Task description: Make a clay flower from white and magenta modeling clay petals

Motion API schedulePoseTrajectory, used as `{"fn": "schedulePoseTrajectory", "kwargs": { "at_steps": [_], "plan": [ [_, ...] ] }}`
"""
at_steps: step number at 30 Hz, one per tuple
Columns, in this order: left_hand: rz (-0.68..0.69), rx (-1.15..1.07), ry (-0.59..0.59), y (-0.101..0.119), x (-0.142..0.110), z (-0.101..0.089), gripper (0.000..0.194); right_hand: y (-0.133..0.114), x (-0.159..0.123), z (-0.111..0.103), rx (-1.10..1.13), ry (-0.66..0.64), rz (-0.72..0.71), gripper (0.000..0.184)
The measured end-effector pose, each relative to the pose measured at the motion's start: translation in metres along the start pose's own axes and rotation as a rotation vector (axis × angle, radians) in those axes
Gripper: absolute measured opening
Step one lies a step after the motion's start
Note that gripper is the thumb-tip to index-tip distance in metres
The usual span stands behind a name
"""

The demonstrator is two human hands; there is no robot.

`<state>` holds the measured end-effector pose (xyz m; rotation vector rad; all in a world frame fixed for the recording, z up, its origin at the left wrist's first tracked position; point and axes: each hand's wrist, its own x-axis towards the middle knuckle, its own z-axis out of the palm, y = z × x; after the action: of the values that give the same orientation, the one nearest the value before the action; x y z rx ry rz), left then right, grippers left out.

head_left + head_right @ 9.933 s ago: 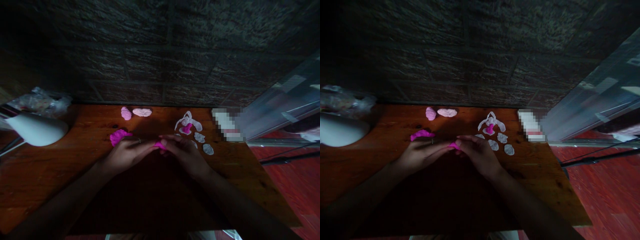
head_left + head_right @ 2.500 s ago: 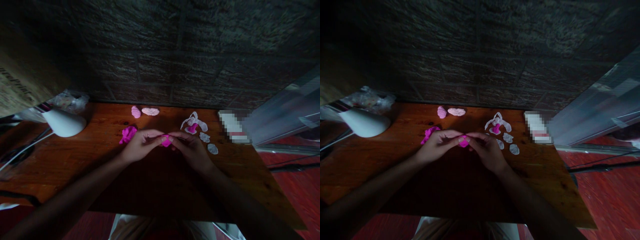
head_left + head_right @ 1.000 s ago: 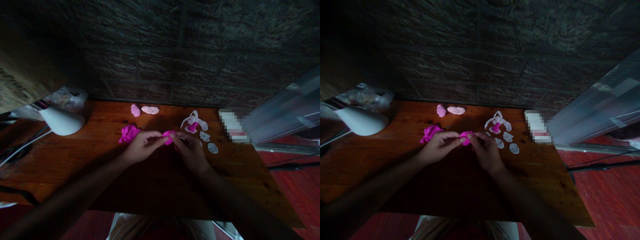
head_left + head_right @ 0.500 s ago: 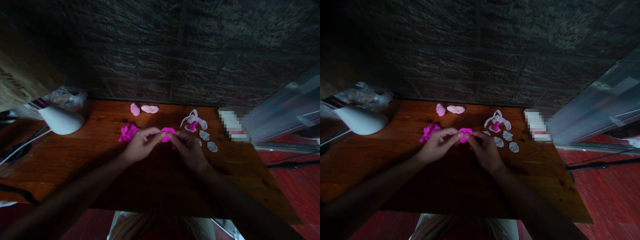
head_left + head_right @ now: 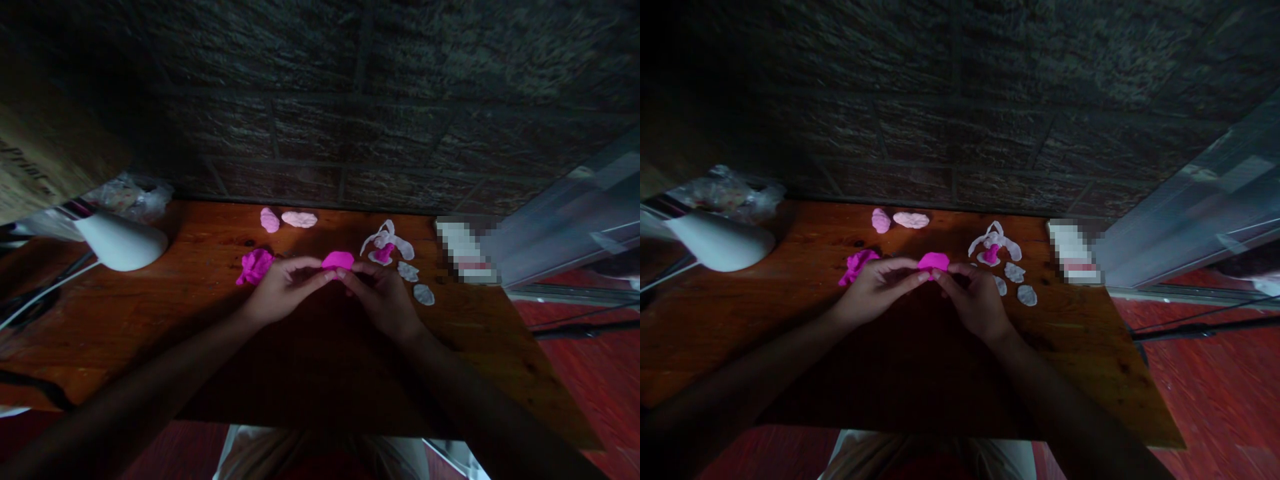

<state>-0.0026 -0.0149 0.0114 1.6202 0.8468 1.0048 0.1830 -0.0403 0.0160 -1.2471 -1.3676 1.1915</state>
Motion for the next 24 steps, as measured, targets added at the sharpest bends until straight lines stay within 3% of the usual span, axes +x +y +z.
{"fn": "schedulePoseTrajectory", "kwargs": {
  "at_steps": [9,15,20,24],
  "plan": [
    [-0.008,0.019,-0.045,0.0008,0.0009,-0.0006,0.013,0.0004,0.0000,0.0013,0.119,-0.056,0.009,0.031],
    [-0.036,0.042,-0.005,0.0051,0.0003,-0.0010,0.015,-0.0011,-0.0010,-0.0022,-0.019,-0.031,-0.047,0.032],
    [-0.071,-0.006,-0.043,0.0055,0.0011,-0.0008,0.011,0.0007,-0.0010,-0.0041,-0.046,-0.042,-0.074,0.034],
    [-0.080,0.005,-0.021,0.0035,0.0016,-0.0012,0.021,0.0023,0.0005,-0.0031,0.035,-0.035,-0.062,0.035]
  ]
}}
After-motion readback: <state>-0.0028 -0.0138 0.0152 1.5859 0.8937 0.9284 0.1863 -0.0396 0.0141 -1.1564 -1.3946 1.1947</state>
